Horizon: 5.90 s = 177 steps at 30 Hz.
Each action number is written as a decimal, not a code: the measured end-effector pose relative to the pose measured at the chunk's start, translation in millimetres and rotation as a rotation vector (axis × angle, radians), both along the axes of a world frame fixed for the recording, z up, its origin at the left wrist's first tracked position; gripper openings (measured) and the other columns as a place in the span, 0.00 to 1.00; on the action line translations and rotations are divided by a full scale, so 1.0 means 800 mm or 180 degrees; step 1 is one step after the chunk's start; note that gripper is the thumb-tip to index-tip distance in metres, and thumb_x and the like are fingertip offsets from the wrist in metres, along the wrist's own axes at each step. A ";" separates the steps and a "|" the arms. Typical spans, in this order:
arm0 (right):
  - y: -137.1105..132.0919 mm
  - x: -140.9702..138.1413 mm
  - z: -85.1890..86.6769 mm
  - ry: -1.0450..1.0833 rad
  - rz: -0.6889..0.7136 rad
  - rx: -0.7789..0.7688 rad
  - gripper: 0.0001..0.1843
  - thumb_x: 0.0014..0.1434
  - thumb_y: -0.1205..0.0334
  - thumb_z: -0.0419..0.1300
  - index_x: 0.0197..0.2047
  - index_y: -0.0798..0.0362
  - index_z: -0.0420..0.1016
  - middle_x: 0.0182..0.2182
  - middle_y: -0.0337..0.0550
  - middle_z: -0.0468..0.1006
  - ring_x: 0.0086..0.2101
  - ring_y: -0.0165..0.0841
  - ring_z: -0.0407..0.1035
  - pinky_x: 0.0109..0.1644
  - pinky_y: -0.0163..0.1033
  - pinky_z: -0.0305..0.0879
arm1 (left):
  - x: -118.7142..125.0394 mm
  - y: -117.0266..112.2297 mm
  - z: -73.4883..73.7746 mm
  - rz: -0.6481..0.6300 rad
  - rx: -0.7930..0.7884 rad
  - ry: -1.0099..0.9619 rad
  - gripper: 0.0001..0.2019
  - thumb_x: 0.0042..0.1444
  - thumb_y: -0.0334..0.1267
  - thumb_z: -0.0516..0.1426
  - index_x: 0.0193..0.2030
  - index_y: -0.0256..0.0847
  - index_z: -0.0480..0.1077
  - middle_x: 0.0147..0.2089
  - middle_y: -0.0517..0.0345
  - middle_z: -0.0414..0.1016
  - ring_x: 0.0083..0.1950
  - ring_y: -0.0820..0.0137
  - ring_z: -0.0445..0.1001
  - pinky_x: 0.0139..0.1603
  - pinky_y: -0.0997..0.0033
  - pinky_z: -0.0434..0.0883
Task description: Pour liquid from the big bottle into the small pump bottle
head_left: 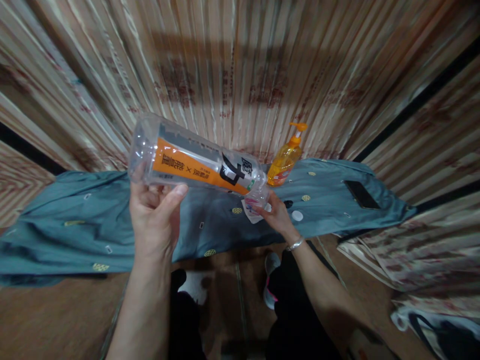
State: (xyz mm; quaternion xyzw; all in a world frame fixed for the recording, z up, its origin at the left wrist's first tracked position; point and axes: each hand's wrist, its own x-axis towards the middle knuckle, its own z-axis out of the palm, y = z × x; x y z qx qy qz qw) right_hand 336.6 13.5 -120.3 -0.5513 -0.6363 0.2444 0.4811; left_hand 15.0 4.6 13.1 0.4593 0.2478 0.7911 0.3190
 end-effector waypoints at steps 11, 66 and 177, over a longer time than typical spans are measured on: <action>-0.001 -0.002 -0.001 0.0035 -0.0020 0.0027 0.34 0.64 0.45 0.82 0.68 0.45 0.85 0.56 0.52 0.98 0.55 0.59 0.92 0.60 0.59 0.89 | -0.006 0.000 -0.004 -0.0083 0.0072 0.0156 0.28 0.51 0.51 0.91 0.40 0.50 0.80 0.48 0.60 0.88 0.63 0.58 0.90 0.71 0.55 0.90; -0.002 -0.002 0.005 -0.0015 -0.0040 -0.0057 0.33 0.63 0.46 0.82 0.68 0.45 0.85 0.58 0.54 0.98 0.58 0.62 0.92 0.61 0.62 0.90 | 0.001 -0.009 0.007 -0.0087 -0.0065 0.0148 0.27 0.48 0.52 0.92 0.39 0.50 0.81 0.42 0.61 0.86 0.60 0.57 0.91 0.74 0.50 0.89; -0.008 -0.013 0.014 -0.0063 -0.0007 -0.0124 0.36 0.66 0.45 0.82 0.73 0.45 0.85 0.62 0.55 0.97 0.60 0.61 0.92 0.66 0.64 0.90 | -0.011 0.004 0.038 -0.0428 -0.0425 0.0097 0.31 0.46 0.49 0.92 0.31 0.45 0.75 0.44 0.61 0.91 0.45 0.66 0.91 0.46 0.68 0.94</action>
